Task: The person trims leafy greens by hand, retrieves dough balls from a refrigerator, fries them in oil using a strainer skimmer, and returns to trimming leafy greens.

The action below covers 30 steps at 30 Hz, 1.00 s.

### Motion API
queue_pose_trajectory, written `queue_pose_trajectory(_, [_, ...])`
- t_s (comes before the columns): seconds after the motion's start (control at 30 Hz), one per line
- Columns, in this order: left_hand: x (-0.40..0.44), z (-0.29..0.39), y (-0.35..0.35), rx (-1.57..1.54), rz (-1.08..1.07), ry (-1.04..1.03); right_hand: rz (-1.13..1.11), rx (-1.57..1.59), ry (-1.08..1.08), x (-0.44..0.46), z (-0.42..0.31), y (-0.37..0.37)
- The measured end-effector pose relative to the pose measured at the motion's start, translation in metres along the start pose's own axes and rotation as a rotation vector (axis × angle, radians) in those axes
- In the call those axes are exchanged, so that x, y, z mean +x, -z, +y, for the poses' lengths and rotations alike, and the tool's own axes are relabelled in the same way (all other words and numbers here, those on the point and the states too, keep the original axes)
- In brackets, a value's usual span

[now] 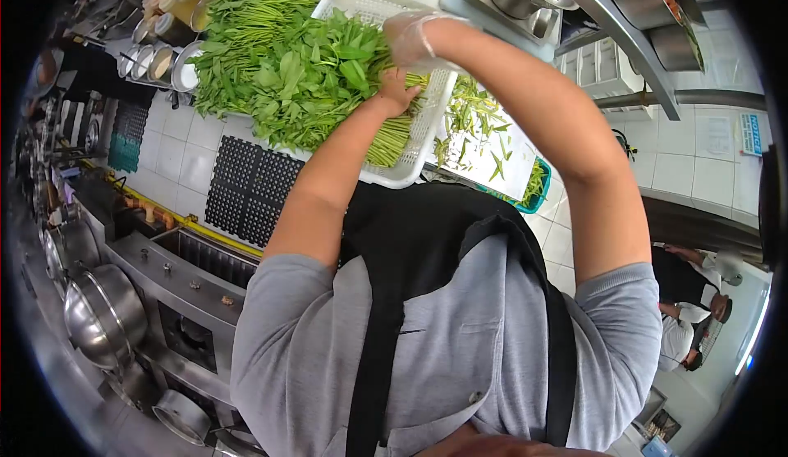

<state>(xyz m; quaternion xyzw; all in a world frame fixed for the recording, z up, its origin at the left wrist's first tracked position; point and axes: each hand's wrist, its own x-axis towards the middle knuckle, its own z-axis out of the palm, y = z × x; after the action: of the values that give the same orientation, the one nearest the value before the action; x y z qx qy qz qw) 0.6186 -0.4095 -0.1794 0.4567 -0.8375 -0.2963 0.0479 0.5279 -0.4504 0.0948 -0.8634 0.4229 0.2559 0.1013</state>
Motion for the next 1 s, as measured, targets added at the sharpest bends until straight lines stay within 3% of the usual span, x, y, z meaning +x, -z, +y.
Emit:
queue_pose_trajectory(0.03, [-0.007,0.005,-0.001,0.04,0.092,0.017,-0.002,-0.008,0.001,-0.005,0.01,0.009])
queue_pose_trajectory(0.1, [-0.008,0.007,-0.003,0.074,0.19,0.039,-0.143,-0.648,0.566,-0.014,0.036,0.025])
queue_pose_trajectory(0.17, [-0.001,-0.003,-0.006,0.03,0.143,-0.022,-0.009,-0.107,0.185,-0.032,0.08,0.015])
queue_pose_trajectory(0.33, [0.007,-0.019,-0.018,0.113,-0.024,-0.015,-0.148,0.133,0.046,-0.12,0.084,0.053])
queue_pose_trajectory(0.4, [0.008,-0.023,-0.025,0.151,-0.072,-0.027,0.011,-0.003,-0.354,-0.152,0.072,0.045])
queue_pose_trajectory(0.5, [0.019,-0.033,-0.04,0.27,-0.113,-0.052,0.201,0.236,-0.443,-0.213,0.062,0.043])
queue_pose_trajectory(0.6, [0.037,-0.058,-0.072,0.483,-0.098,-0.083,0.118,0.52,-0.632,-0.271,0.037,0.053])
queue_pose_trajectory(0.63, [0.027,-0.039,-0.054,0.486,-0.104,-0.1,0.133,0.456,-0.681,-0.286,0.041,0.048])
queue_pose_trajectory(0.7, [-0.013,0.003,0.017,0.273,0.267,-0.159,0.222,0.511,-0.754,-0.318,0.033,0.034])
queue_pose_trajectory(0.77, [-0.006,-0.003,0.016,0.279,0.275,-0.171,0.302,0.66,-0.768,-0.35,0.03,0.023])
queue_pose_trajectory(0.93, [-0.009,0.014,0.021,0.306,0.269,-0.225,0.59,0.965,-0.883,-0.39,0.022,-0.074])
queue_pose_trajectory(1.0, [-0.014,0.035,0.022,0.261,0.36,-0.252,0.557,1.149,-0.941,-0.376,0.028,-0.134])
